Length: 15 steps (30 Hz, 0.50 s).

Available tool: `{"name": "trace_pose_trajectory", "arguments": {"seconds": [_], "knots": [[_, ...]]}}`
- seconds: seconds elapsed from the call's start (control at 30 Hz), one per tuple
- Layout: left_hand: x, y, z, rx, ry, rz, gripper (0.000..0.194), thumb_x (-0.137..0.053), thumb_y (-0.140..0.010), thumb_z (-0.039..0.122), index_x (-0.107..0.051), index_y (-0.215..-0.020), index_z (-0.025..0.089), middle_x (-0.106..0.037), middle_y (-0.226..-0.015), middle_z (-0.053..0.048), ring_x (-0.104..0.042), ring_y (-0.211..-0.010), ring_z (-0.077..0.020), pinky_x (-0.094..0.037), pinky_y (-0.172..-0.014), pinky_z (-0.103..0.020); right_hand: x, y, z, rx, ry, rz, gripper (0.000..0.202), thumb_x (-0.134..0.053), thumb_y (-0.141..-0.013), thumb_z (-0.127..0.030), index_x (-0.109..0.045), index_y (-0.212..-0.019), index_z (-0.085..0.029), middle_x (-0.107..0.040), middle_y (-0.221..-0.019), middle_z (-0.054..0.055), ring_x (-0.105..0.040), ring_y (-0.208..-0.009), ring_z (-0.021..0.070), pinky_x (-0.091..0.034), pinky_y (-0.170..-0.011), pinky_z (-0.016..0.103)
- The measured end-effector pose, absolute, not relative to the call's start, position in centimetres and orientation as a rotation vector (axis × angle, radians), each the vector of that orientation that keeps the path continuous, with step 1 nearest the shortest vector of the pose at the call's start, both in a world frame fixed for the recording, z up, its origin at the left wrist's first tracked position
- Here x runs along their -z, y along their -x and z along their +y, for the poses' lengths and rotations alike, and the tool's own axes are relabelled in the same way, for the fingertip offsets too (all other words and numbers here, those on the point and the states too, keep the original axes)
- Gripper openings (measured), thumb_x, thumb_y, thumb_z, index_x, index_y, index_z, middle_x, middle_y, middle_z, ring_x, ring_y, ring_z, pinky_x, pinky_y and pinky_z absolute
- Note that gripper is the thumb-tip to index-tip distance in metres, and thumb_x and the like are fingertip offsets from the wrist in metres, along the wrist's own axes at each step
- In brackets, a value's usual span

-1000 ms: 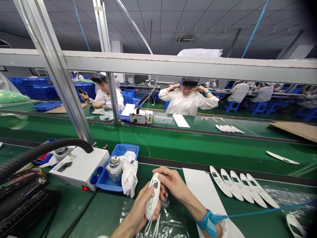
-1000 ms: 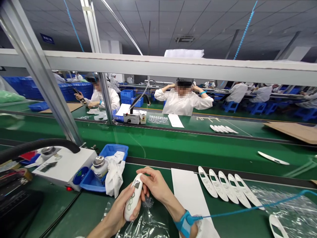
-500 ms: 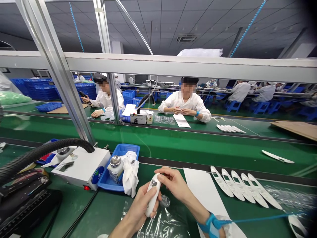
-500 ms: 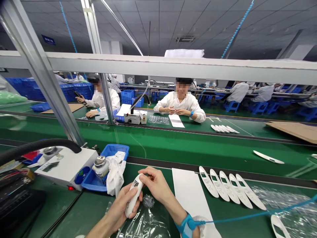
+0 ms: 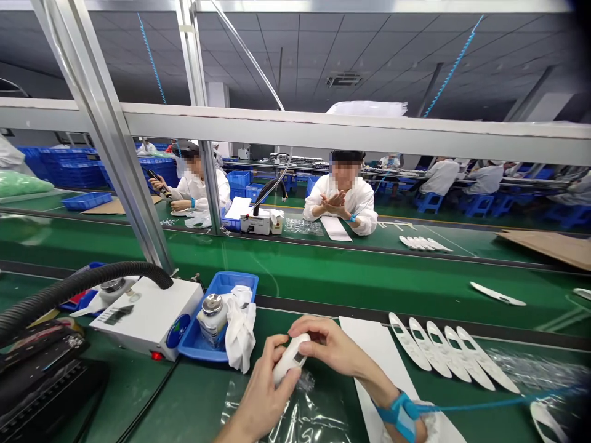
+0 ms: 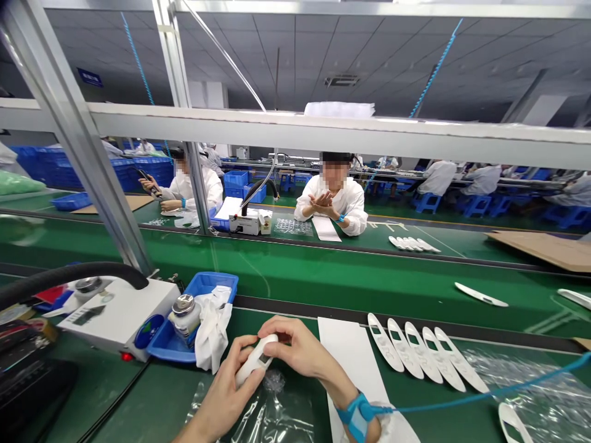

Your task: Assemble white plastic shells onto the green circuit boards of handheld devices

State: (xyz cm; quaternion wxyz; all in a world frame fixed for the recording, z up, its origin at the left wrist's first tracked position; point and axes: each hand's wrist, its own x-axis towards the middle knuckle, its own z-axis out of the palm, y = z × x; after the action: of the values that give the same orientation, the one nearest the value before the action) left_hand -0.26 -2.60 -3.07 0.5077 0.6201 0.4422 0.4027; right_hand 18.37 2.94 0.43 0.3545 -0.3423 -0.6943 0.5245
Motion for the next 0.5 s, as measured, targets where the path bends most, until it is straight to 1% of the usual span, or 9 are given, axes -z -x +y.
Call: {"name": "trace_pose_trajectory", "arguments": {"seconds": [0.07, 0.13, 0.23, 0.27, 0.33, 0.4, 0.43, 0.5], "knots": [[3.3, 0.4, -2.6, -0.996, -1.626, 1.173, 0.036, -0.059, -0.088, 0.036, -0.045, -0.119, 0.024, -0.069, -0.107, -0.006, -0.062, -0.097, -0.0221, -0.042, -0.09, -0.034, -0.9, -19.3, 3.1, -1.365, 0.886, -1.888, 0.028, -0.074, -0.078, -0.04, -0.074, -0.098, -0.02, -0.064, -0.105, 0.006, -0.059, -0.083, 0.0182, -0.046, -0.069, 0.027], [3.9, 0.5, -2.4, -0.999, -1.685, 1.19, 0.035, -0.062, -0.086, 0.036, -0.048, -0.116, 0.025, -0.07, -0.11, -0.006, -0.064, -0.101, -0.0245, -0.042, -0.09, -0.035, -1.3, -20.1, 3.0, -1.317, 0.931, -2.025, 0.03, -0.075, -0.078, -0.039, -0.074, -0.103, -0.022, -0.065, -0.103, 0.005, -0.059, -0.082, 0.0182, -0.045, -0.07, 0.028], [4.9, 0.5, -2.0, -1.043, -1.705, 1.19, 0.035, -0.067, -0.083, 0.039, -0.053, -0.112, 0.025, -0.072, -0.107, -0.006, -0.065, -0.1, -0.0263, -0.046, -0.088, -0.035, -1.4, -20.8, 2.4, -1.208, 1.004, -2.188, 0.032, -0.075, -0.079, -0.039, -0.073, -0.108, -0.026, -0.066, -0.1, 0.004, -0.059, -0.08, 0.0182, -0.044, -0.068, 0.027], [5.2, 0.5, -1.8, -1.073, -1.697, 1.194, 0.035, -0.067, -0.083, 0.039, -0.054, -0.112, 0.025, -0.071, -0.107, -0.006, -0.065, -0.101, -0.0266, -0.046, -0.089, -0.036, -1.2, -21.0, 2.3, -1.173, 1.031, -2.206, 0.031, -0.075, -0.079, -0.038, -0.074, -0.108, -0.027, -0.067, -0.098, 0.003, -0.06, -0.079, 0.0181, -0.044, -0.068, 0.027], [5.4, 0.5, -1.7, -1.186, -1.67, 1.217, 0.038, -0.066, -0.083, 0.039, -0.054, -0.117, 0.026, -0.067, -0.116, -0.007, -0.06, -0.111, -0.028, -0.043, -0.097, -0.041, -0.7, -21.5, 2.7, -1.083, 1.117, -2.189, 0.025, -0.075, -0.079, -0.033, -0.074, -0.104, -0.027, -0.067, -0.095, 0.001, -0.061, -0.078, 0.0177, -0.045, -0.067, 0.026], [5.2, 0.4, -1.6, -1.335, -1.633, 1.251, 0.041, -0.064, -0.084, 0.04, -0.054, -0.122, 0.027, -0.061, -0.126, -0.008, -0.053, -0.12, -0.0299, -0.039, -0.103, -0.045, 0.1, -22.4, 4.2, -0.957, 1.24, -2.111, 0.02, -0.072, -0.081, -0.028, -0.074, -0.1, -0.026, -0.067, -0.091, 0.001, -0.062, -0.075, 0.0178, -0.047, -0.066, 0.026], [5.1, 0.4, -1.6, -1.396, -1.616, 1.262, 0.041, -0.063, -0.085, 0.04, -0.055, -0.123, 0.028, -0.06, -0.128, -0.008, -0.052, -0.121, -0.0306, -0.039, -0.103, -0.046, 0.5, -23.0, 5.4, -0.879, 1.312, -2.056, 0.018, -0.07, -0.083, -0.025, -0.074, -0.101, -0.024, -0.067, -0.092, 0.002, -0.062, -0.076, 0.0186, -0.048, -0.068, 0.028], [4.9, 0.2, -1.7, -1.478, -1.587, 1.26, 0.036, -0.06, -0.086, 0.042, -0.059, -0.119, 0.029, -0.062, -0.123, -0.008, -0.055, -0.116, -0.031, -0.043, -0.099, -0.045, 1.2, -24.3, 8.7, -0.706, 1.469, -1.915, 0.019, -0.063, -0.088, -0.024, -0.07, -0.106, -0.019, -0.067, -0.098, 0.005, -0.063, -0.083, 0.0204, -0.05, -0.075, 0.032]]}}
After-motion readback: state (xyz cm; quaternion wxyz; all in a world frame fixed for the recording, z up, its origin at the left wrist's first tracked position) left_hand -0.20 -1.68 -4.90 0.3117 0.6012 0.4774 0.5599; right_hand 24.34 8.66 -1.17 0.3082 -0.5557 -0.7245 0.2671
